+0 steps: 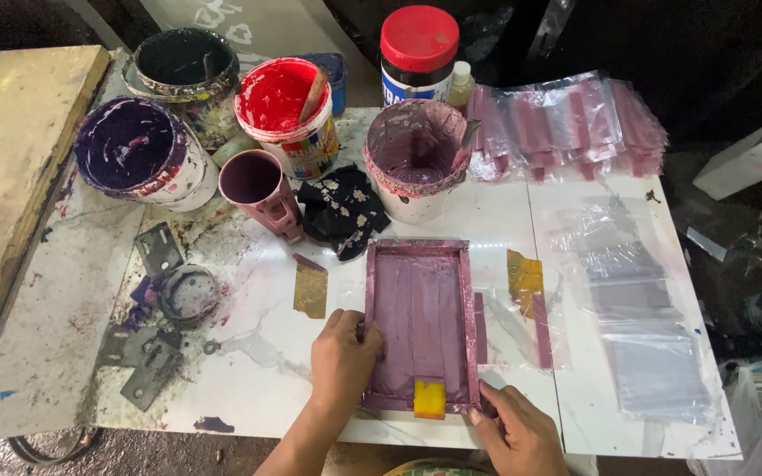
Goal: Spreading purple ink onto a small screen printing frame using a manual scraper tool.
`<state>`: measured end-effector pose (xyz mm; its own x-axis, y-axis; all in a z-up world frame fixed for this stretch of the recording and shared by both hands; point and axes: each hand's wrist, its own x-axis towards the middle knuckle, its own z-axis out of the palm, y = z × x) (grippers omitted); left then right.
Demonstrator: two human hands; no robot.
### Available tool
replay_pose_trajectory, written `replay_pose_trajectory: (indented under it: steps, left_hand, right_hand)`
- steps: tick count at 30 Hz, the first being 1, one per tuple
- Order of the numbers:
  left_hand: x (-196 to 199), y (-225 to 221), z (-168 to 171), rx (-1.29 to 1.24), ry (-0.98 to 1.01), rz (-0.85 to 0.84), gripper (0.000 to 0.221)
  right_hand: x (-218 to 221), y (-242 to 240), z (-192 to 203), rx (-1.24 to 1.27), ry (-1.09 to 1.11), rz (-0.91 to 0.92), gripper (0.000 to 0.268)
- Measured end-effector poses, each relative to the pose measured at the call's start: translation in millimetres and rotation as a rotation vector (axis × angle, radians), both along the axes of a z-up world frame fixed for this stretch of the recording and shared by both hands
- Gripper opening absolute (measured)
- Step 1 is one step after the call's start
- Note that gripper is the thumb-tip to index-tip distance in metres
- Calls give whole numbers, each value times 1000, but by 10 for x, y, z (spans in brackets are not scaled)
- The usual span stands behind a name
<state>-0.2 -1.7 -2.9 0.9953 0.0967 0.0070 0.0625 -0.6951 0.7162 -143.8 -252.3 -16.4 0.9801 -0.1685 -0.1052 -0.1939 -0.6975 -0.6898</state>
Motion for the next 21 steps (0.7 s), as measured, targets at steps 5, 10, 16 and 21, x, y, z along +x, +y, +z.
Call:
replay_pose_trajectory:
  steps: [5, 10, 16, 21]
  left_hand:
    - [1, 6, -35, 13, -6, -3, 15]
    - [-8, -10, -38, 23, -75, -10, 15]
    - [8, -33, 25, 69, -72, -52, 17]
    - [14, -45, 15, 77, -6, -67, 38]
  right_hand:
    - [36, 29, 146, -4, 15, -4, 55]
    - [38, 22, 115, -7, -217, 126, 53]
    - [82, -13, 105, 44, -183, 144, 48]
    - [112, -3, 246, 91, -203, 165, 45]
